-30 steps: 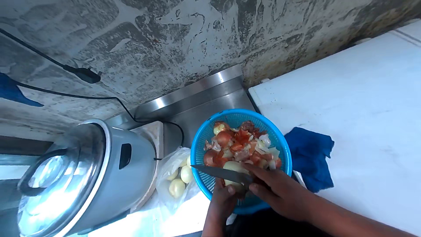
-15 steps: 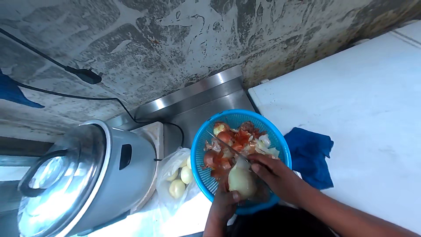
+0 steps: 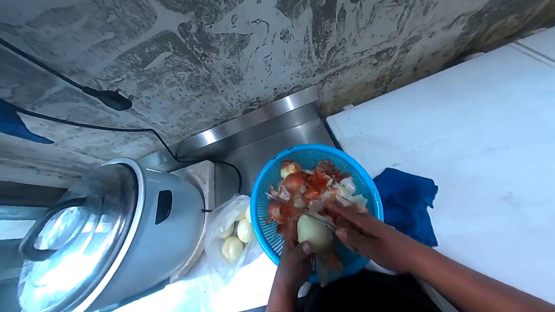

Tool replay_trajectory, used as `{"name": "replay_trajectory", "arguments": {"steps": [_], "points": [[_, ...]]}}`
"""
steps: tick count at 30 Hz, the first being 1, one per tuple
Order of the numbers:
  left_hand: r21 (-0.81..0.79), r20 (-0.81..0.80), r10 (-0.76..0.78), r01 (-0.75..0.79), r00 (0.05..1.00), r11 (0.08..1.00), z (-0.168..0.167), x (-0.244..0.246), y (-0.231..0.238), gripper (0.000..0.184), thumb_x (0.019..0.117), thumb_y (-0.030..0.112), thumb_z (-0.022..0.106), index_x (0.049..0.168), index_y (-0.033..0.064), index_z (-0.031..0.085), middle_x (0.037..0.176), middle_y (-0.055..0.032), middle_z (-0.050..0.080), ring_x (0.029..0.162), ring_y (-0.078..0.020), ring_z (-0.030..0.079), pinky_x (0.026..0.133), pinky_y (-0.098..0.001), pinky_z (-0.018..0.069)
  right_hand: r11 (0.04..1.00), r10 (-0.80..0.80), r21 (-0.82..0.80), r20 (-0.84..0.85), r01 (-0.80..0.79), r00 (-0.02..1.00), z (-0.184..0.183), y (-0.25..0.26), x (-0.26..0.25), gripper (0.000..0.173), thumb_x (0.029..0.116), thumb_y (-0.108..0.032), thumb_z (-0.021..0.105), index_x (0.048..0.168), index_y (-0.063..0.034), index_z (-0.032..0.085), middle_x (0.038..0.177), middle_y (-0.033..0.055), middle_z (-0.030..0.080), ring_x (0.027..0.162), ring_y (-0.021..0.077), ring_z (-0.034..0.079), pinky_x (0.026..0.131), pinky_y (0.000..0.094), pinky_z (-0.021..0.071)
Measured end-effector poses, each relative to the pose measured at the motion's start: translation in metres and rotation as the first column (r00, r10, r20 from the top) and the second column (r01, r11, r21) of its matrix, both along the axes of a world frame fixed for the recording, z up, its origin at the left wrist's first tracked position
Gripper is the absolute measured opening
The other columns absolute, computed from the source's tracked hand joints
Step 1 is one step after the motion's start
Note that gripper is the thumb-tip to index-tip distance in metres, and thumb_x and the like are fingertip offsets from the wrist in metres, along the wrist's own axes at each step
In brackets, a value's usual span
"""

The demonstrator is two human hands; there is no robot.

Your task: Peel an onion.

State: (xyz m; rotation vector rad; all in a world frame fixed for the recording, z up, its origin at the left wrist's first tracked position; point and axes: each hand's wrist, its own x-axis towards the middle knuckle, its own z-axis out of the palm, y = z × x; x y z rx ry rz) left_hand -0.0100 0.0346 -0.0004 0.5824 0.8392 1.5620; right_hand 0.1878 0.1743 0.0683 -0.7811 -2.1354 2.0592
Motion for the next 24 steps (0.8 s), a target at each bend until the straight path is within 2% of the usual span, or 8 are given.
{"name": "replay_trajectory", "arguments": {"steps": [4, 6, 9, 13, 16, 19, 22, 24], "points": [[0.002, 0.004, 0.004, -0.004, 1.0, 1.0, 0.001, 0.0, 0.0, 0.083, 0.0846, 0.04, 0.081, 0.15, 0.0137, 0.038, 0.131, -0.0055, 0.064, 0.116, -0.0194, 0.065, 0.097, -0.0427, 0.0562, 0.998, 0.052, 0.026, -0.008, -0.052, 0.999, 0.001, 0.002, -0.003, 0.063, 0.1061, -0.045, 0.044, 0.162, -0.0192, 0.03, 0.088, 0.0044, 0.062, 0.068, 0.0129, 0.057, 0.064, 0.0326, 0.0525], [0.009, -0.003, -0.021, 0.021, 1.0, 1.0, 0.001, 0.0, 0.0, 0.079, 0.0859, 0.04, 0.08, 0.149, 0.0146, 0.041, 0.131, -0.0056, 0.064, 0.116, -0.019, 0.065, 0.097, -0.042, 0.056, 0.997, 0.04, 0.072, 0.005, -0.04, 0.999, -0.003, 0.001, -0.004, 0.062, 0.1059, -0.048, 0.044, 0.161, -0.0216, 0.033, 0.093, 0.0054, 0.064, 0.073, 0.0135, 0.059, 0.07, 0.0352, 0.0541], [0.001, -0.007, -0.045, 0.045, 0.999, 0.999, 0.002, 0.0, 0.002, 0.075, 0.086, 0.039, 0.08, 0.146, 0.0127, 0.044, 0.129, -0.0078, 0.065, 0.113, -0.0196, 0.066, 0.095, -0.0416, 0.056, 0.992, -0.004, 0.124, 0.05, -0.002, 0.999, -0.006, 0.0, -0.007, 0.059, 0.1058, -0.05, 0.042, 0.158, -0.0231, 0.04, 0.106, 0.0068, 0.067, 0.086, 0.0152, 0.064, 0.082, 0.0395, 0.0556], [-0.019, -0.021, -0.034, 0.034, 0.999, 0.999, 0.003, 0.0, 0.001, 0.075, 0.085, 0.041, 0.081, 0.144, 0.0113, 0.046, 0.127, -0.007, 0.066, 0.113, -0.0187, 0.066, 0.096, -0.0408, 0.0559, 0.986, 0.03, 0.157, 0.108, -0.047, 0.994, -0.004, 0.003, -0.009, 0.054, 0.1069, -0.049, 0.041, 0.155, -0.0239, 0.045, 0.127, 0.0058, 0.066, 0.109, 0.0151, 0.065, 0.098, 0.0419, 0.0528], [-0.029, -0.049, -0.03, 0.029, 0.998, 0.999, 0.002, -0.002, 0.001, 0.078, 0.0852, 0.043, 0.08, 0.146, 0.008, 0.046, 0.128, -0.0082, 0.066, 0.114, -0.0186, 0.066, 0.097, -0.0414, 0.0558, 0.985, 0.016, 0.17, 0.122, -0.037, 0.992, -0.006, 0.003, -0.011, 0.051, 0.107, -0.049, 0.041, 0.148, -0.0216, 0.054, 0.114, 0.0057, 0.068, 0.099, 0.0147, 0.065, 0.092, 0.0403, 0.0537], [-0.016, -0.079, -0.022, 0.021, 0.997, 1.0, 0.002, -0.001, 0.001, 0.078, 0.0867, 0.046, 0.077, 0.149, 0.0099, 0.047, 0.132, -0.0064, 0.064, 0.116, -0.0162, 0.064, 0.099, -0.0389, 0.0546, 0.992, -0.036, 0.126, 0.11, 0.022, 0.993, -0.009, 0.0, -0.012, 0.047, 0.1073, -0.049, 0.04, 0.139, -0.0199, 0.06, 0.105, 0.0042, 0.067, 0.089, 0.0133, 0.065, 0.084, 0.0376, 0.055], [-0.05, -0.109, 0.03, -0.036, 0.994, 0.998, 0.007, 0.004, 0.0, 0.088, 0.0865, 0.051, 0.076, 0.153, 0.0092, 0.037, 0.138, -0.0058, 0.06, 0.121, -0.0151, 0.062, 0.102, -0.038, 0.053, 0.986, -0.126, 0.119, 0.042, 0.121, 0.991, -0.013, -0.007, -0.014, 0.046, 0.1072, -0.046, 0.042, 0.138, -0.0182, 0.061, 0.099, 0.0037, 0.067, 0.081, 0.0122, 0.064, 0.076, 0.0351, 0.056], [-0.07, -0.102, 0.059, -0.066, 0.993, 0.995, 0.004, 0.003, 0.001, 0.095, 0.0839, 0.053, 0.078, 0.154, 0.0074, 0.032, 0.135, -0.0083, 0.062, 0.117, -0.0176, 0.064, 0.099, -0.04, 0.0555, 0.969, -0.176, 0.171, -0.018, 0.176, 0.984, -0.015, -0.013, -0.014, 0.044, 0.1073, -0.045, 0.043, 0.137, -0.0178, 0.062, 0.097, 0.002, 0.068, 0.08, 0.0103, 0.064, 0.075, 0.0323, 0.0565]]}}
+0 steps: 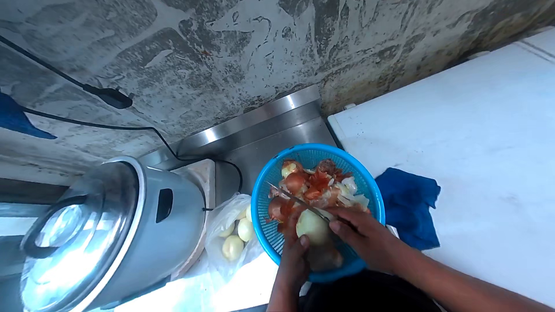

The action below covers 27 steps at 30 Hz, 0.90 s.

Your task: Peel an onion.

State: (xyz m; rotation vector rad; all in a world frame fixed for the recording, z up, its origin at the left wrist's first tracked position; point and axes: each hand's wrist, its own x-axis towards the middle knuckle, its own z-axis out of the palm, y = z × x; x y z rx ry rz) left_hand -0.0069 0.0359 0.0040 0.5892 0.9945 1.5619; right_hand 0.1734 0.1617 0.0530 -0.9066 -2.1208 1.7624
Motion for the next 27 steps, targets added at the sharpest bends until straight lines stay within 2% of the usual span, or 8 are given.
{"name": "replay_trajectory", "arguments": {"steps": [4, 9, 14, 18, 20, 23, 24, 27], "points": [[-0.103, 0.002, 0.081, -0.081, 0.997, 0.991, 0.0, 0.003, 0.004, 0.096, 0.0746, 0.042, 0.089, 0.144, 0.0018, 0.037, 0.118, -0.0117, 0.068, 0.104, -0.02, 0.07, 0.091, -0.0408, 0.0596, 0.997, -0.025, 0.075, -0.003, 0.025, 1.0, -0.004, -0.008, 0.001, 0.045, 0.1067, -0.045, 0.045, 0.136, -0.0157, 0.064, 0.099, 0.0028, 0.07, 0.084, 0.0097, 0.065, 0.078, 0.0327, 0.0568], [0.009, -0.011, 0.026, -0.026, 1.0, 1.0, -0.003, 0.002, 0.003, 0.087, 0.0777, 0.035, 0.088, 0.146, 0.0047, 0.042, 0.128, -0.011, 0.065, 0.112, -0.0202, 0.066, 0.097, -0.0412, 0.0562, 0.987, -0.127, -0.101, -0.002, 0.126, 0.992, -0.014, -0.001, 0.0, 0.043, 0.1059, -0.046, 0.046, 0.131, -0.017, 0.066, 0.082, 0.0009, 0.064, 0.064, 0.0117, 0.059, 0.06, 0.032, 0.0541], [0.091, 0.04, -0.021, 0.017, 0.999, 0.996, -0.004, 0.0, -0.002, 0.08, 0.0808, 0.034, 0.085, 0.147, 0.0128, 0.046, 0.132, -0.0066, 0.064, 0.115, -0.0179, 0.065, 0.098, -0.0397, 0.0555, 0.97, -0.139, -0.197, 0.038, 0.144, 0.99, -0.011, 0.001, -0.003, 0.04, 0.1058, -0.046, 0.047, 0.129, -0.0199, 0.067, 0.082, 0.0009, 0.064, 0.063, 0.0125, 0.059, 0.059, 0.0312, 0.0534], [0.206, 0.104, -0.062, 0.04, 0.993, 0.978, -0.002, 0.001, -0.008, 0.076, 0.0824, 0.029, 0.084, 0.148, 0.0189, 0.048, 0.137, -0.0048, 0.063, 0.12, -0.0176, 0.063, 0.101, -0.0386, 0.0536, 0.903, -0.314, -0.288, 0.067, 0.319, 0.947, -0.009, 0.013, -0.008, 0.036, 0.1096, -0.035, 0.042, 0.121, -0.0116, 0.066, 0.077, 0.0054, 0.059, 0.058, 0.0162, 0.056, 0.052, 0.0332, 0.0501], [0.113, 0.106, 0.025, -0.037, 0.994, 0.993, -0.001, 0.0, -0.006, 0.085, 0.0789, 0.029, 0.088, 0.149, 0.0146, 0.042, 0.133, -0.0076, 0.063, 0.115, -0.0198, 0.066, 0.097, -0.0406, 0.0563, 0.928, -0.263, -0.249, 0.096, 0.279, 0.96, 0.0, 0.02, -0.004, 0.038, 0.1092, -0.037, 0.042, 0.134, -0.0171, 0.062, 0.078, 0.0051, 0.06, 0.059, 0.0162, 0.056, 0.054, 0.0333, 0.0501], [-0.037, 0.141, 0.14, -0.136, 0.98, 0.99, -0.003, -0.001, -0.002, 0.102, 0.0735, 0.036, 0.091, 0.15, 0.0064, 0.031, 0.125, -0.0126, 0.065, 0.109, -0.023, 0.068, 0.092, -0.044, 0.0591, 0.976, -0.076, -0.199, 0.065, 0.087, 0.995, 0.007, 0.013, 0.002, 0.061, 0.1071, -0.042, 0.044, 0.161, -0.0164, 0.032, 0.084, 0.0064, 0.062, 0.064, 0.0166, 0.059, 0.06, 0.0355, 0.0543], [-0.042, 0.163, 0.146, -0.141, 0.976, 0.989, -0.003, -0.002, 0.0, 0.103, 0.0734, 0.037, 0.091, 0.151, 0.0057, 0.031, 0.125, -0.0134, 0.064, 0.109, -0.0238, 0.068, 0.092, -0.0447, 0.0589, 0.985, -0.031, -0.168, 0.039, 0.038, 0.999, 0.008, 0.007, 0.003, 0.066, 0.1064, -0.044, 0.044, 0.163, -0.014, 0.027, 0.088, 0.0076, 0.063, 0.067, 0.017, 0.059, 0.064, 0.0372, 0.0551], [-0.022, 0.208, 0.138, -0.137, 0.968, 0.99, -0.005, -0.002, 0.0, 0.101, 0.0746, 0.035, 0.09, 0.15, 0.004, 0.031, 0.122, -0.0148, 0.066, 0.107, -0.0248, 0.07, 0.091, -0.0459, 0.0596, 0.999, 0.036, -0.03, -0.021, -0.037, 0.999, 0.007, -0.011, 0.002, 0.063, 0.1064, -0.045, 0.045, 0.16, -0.0123, 0.035, 0.088, 0.0056, 0.064, 0.071, 0.0141, 0.061, 0.07, 0.0363, 0.0558]]}}
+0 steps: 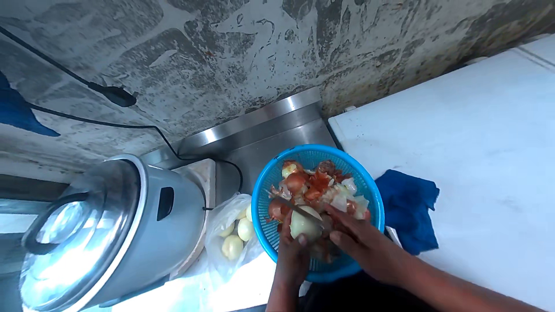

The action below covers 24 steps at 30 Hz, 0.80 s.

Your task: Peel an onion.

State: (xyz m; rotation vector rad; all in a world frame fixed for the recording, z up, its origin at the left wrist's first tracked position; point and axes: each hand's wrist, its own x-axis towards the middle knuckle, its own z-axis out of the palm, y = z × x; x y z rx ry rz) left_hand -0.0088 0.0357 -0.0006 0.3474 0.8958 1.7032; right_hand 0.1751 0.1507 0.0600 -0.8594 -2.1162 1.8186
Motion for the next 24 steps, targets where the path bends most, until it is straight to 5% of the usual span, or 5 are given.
{"name": "replay_trajectory", "arguments": {"steps": [8, 13, 18, 21, 24], "points": [[0.11, -0.044, -0.087, 0.091, 0.995, 0.99, -0.001, 0.0, -0.003, 0.082, 0.0812, 0.03, 0.086, 0.146, 0.0063, 0.041, 0.124, -0.0122, 0.067, 0.109, -0.0233, 0.069, 0.094, -0.0451, 0.058, 0.986, -0.027, 0.162, -0.033, 0.032, 0.999, -0.012, -0.01, -0.003, 0.051, 0.1079, -0.045, 0.041, 0.149, -0.0162, 0.051, 0.087, 0.0049, 0.066, 0.073, 0.0144, 0.063, 0.068, 0.0377, 0.0567], [0.145, -0.073, -0.117, 0.127, 0.99, 0.981, 0.001, -0.001, -0.002, 0.08, 0.0807, 0.027, 0.086, 0.147, 0.0089, 0.044, 0.128, -0.012, 0.065, 0.113, -0.0225, 0.066, 0.096, -0.0441, 0.0562, 0.989, -0.15, 0.0, -0.061, 0.15, 0.987, -0.013, -0.005, -0.006, 0.042, 0.108, -0.042, 0.043, 0.137, -0.0163, 0.06, 0.093, 0.0027, 0.066, 0.072, 0.0109, 0.061, 0.067, 0.0315, 0.0552], [0.229, -0.112, -0.184, 0.206, 0.977, 0.952, 0.002, -0.001, -0.004, 0.075, 0.0836, 0.026, 0.083, 0.149, 0.015, 0.049, 0.137, -0.0091, 0.062, 0.119, -0.0212, 0.064, 0.101, -0.0425, 0.0536, 0.938, -0.272, -0.205, 0.072, 0.281, 0.96, -0.016, 0.022, -0.002, 0.037, 0.1088, -0.037, 0.042, 0.135, -0.0177, 0.061, 0.081, 0.0051, 0.061, 0.061, 0.016, 0.057, 0.055, 0.0343, 0.0513], [0.147, -0.099, -0.149, 0.163, 0.984, 0.976, 0.001, -0.001, -0.002, 0.083, 0.0802, 0.026, 0.086, 0.15, 0.0111, 0.044, 0.134, -0.0107, 0.063, 0.117, -0.0222, 0.065, 0.099, -0.0438, 0.0545, 0.98, -0.104, -0.155, 0.111, 0.121, 0.988, -0.007, 0.024, 0.005, 0.046, 0.1072, -0.044, 0.043, 0.146, -0.0205, 0.054, 0.087, 0.005, 0.063, 0.065, 0.0152, 0.059, 0.061, 0.0347, 0.0536], [0.089, -0.1, -0.11, 0.119, 0.989, 0.989, 0.003, 0.0, 0.0, 0.09, 0.0758, 0.026, 0.089, 0.15, 0.0102, 0.041, 0.131, -0.0093, 0.064, 0.114, -0.0209, 0.066, 0.097, -0.0435, 0.0559, 0.998, 0.058, -0.01, 0.128, -0.057, 0.99, 0.009, 0.018, 0.006, 0.062, 0.106, -0.05, 0.041, 0.158, -0.0161, 0.04, 0.104, 0.0095, 0.068, 0.085, 0.018, 0.065, 0.082, 0.0425, 0.0562]]}}
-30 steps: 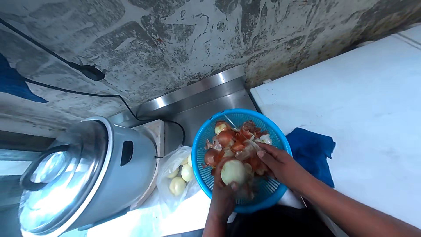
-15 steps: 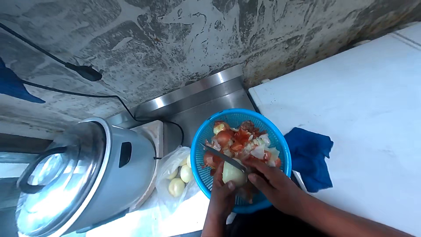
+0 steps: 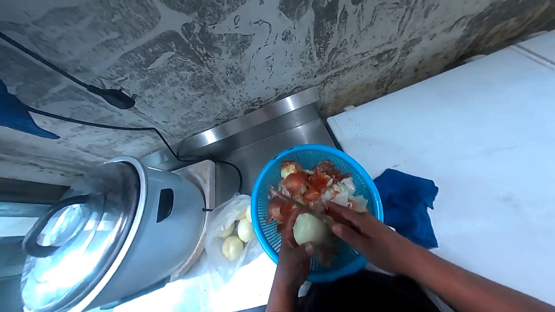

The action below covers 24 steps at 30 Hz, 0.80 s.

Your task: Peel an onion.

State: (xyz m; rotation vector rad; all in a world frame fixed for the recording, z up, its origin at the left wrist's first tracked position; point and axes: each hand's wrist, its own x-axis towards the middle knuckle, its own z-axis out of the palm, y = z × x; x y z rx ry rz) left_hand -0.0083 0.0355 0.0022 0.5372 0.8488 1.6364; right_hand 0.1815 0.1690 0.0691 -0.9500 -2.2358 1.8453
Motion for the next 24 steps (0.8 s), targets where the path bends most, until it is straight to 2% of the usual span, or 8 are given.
{"name": "replay_trajectory", "arguments": {"steps": [1, 3, 6, 9, 13, 16, 20, 24], "points": [[-0.003, -0.002, 0.004, -0.004, 1.0, 1.0, 0.0, 0.0, -0.001, 0.09, 0.0754, 0.025, 0.09, 0.149, 0.0095, 0.04, 0.13, -0.0089, 0.065, 0.113, -0.0206, 0.067, 0.097, -0.0434, 0.0563, 0.998, 0.044, 0.056, -0.012, -0.044, 0.999, 0.003, -0.002, 0.0, 0.062, 0.1063, -0.049, 0.041, 0.158, -0.0153, 0.04, 0.106, 0.0098, 0.069, 0.089, 0.0187, 0.066, 0.085, 0.044, 0.0562], [0.02, 0.0, -0.01, 0.01, 1.0, 1.0, -0.001, 0.001, -0.002, 0.085, 0.0767, 0.022, 0.089, 0.147, 0.01, 0.043, 0.129, -0.0082, 0.066, 0.113, -0.0198, 0.067, 0.097, -0.0426, 0.0566, 0.986, 0.098, 0.136, -0.032, -0.093, 0.995, 0.005, -0.004, -0.001, 0.06, 0.1069, -0.049, 0.04, 0.157, -0.0153, 0.041, 0.1, 0.0089, 0.068, 0.084, 0.0184, 0.065, 0.081, 0.0436, 0.056], [0.063, -0.001, -0.052, 0.052, 0.999, 0.997, -0.003, 0.0, -0.002, 0.083, 0.0789, 0.018, 0.087, 0.148, 0.0094, 0.042, 0.131, -0.0088, 0.065, 0.115, -0.0202, 0.066, 0.099, -0.0428, 0.0551, 0.976, 0.144, 0.169, -0.027, -0.137, 0.989, 0.004, -0.002, -0.002, 0.057, 0.1075, -0.048, 0.039, 0.155, -0.0184, 0.045, 0.099, 0.0078, 0.068, 0.085, 0.0178, 0.065, 0.08, 0.0431, 0.0555], [0.075, -0.028, -0.066, 0.068, 0.997, 0.995, -0.002, -0.001, -0.002, 0.082, 0.0776, 0.018, 0.088, 0.147, 0.0112, 0.045, 0.131, -0.0075, 0.065, 0.115, -0.0191, 0.066, 0.099, -0.0423, 0.055, 0.98, 0.133, 0.15, -0.025, -0.128, 0.991, 0.002, 0.0, -0.002, 0.052, 0.1078, -0.048, 0.039, 0.15, -0.0212, 0.051, 0.099, 0.0057, 0.067, 0.083, 0.0157, 0.064, 0.079, 0.0406, 0.0556], [0.03, -0.076, -0.023, 0.026, 0.997, 0.999, 0.0, 0.0, -0.003, 0.085, 0.0731, 0.029, 0.091, 0.145, 0.013, 0.049, 0.132, -0.0059, 0.064, 0.114, -0.0175, 0.065, 0.097, -0.0412, 0.0561, 0.987, 0.052, 0.156, -0.088, -0.038, 0.995, -0.007, -0.004, -0.005, 0.046, 0.108, -0.046, 0.04, 0.145, -0.0239, 0.057, 0.097, 0.003, 0.067, 0.081, 0.0129, 0.064, 0.076, 0.0381, 0.0559], [0.028, -0.062, -0.011, 0.013, 0.998, 1.0, -0.002, -0.001, -0.003, 0.083, 0.074, 0.029, 0.09, 0.145, 0.0139, 0.051, 0.132, -0.0065, 0.064, 0.114, -0.0184, 0.066, 0.097, -0.0419, 0.056, 0.99, -0.007, 0.137, -0.135, 0.025, 0.991, -0.015, -0.007, -0.008, 0.046, 0.1082, -0.046, 0.039, 0.141, -0.0216, 0.061, 0.1, 0.0028, 0.069, 0.084, 0.0107, 0.065, 0.078, 0.0354, 0.0561], [0.039, -0.062, -0.018, 0.02, 0.998, 0.999, -0.003, -0.003, -0.003, 0.083, 0.0763, 0.032, 0.089, 0.146, 0.0112, 0.049, 0.133, -0.009, 0.063, 0.116, -0.02, 0.065, 0.098, -0.0422, 0.0553, 0.997, -0.039, 0.054, -0.148, 0.048, 0.988, -0.019, -0.007, -0.014, 0.046, 0.1085, -0.045, 0.038, 0.139, -0.0203, 0.062, 0.114, 0.0026, 0.069, 0.093, 0.0102, 0.066, 0.085, 0.0343, 0.056], [0.054, -0.055, -0.009, 0.012, 0.998, 0.998, -0.005, -0.005, -0.003, 0.081, 0.0785, 0.033, 0.087, 0.147, 0.0108, 0.049, 0.132, -0.0105, 0.064, 0.115, -0.0205, 0.066, 0.097, -0.0421, 0.0555, 0.997, -0.075, 0.0, -0.162, 0.076, 0.984, -0.019, -0.008, -0.021, 0.045, 0.1086, -0.046, 0.038, 0.136, -0.0196, 0.064, 0.11, 0.0019, 0.069, 0.09, 0.0097, 0.065, 0.082, 0.0333, 0.0556]]}}
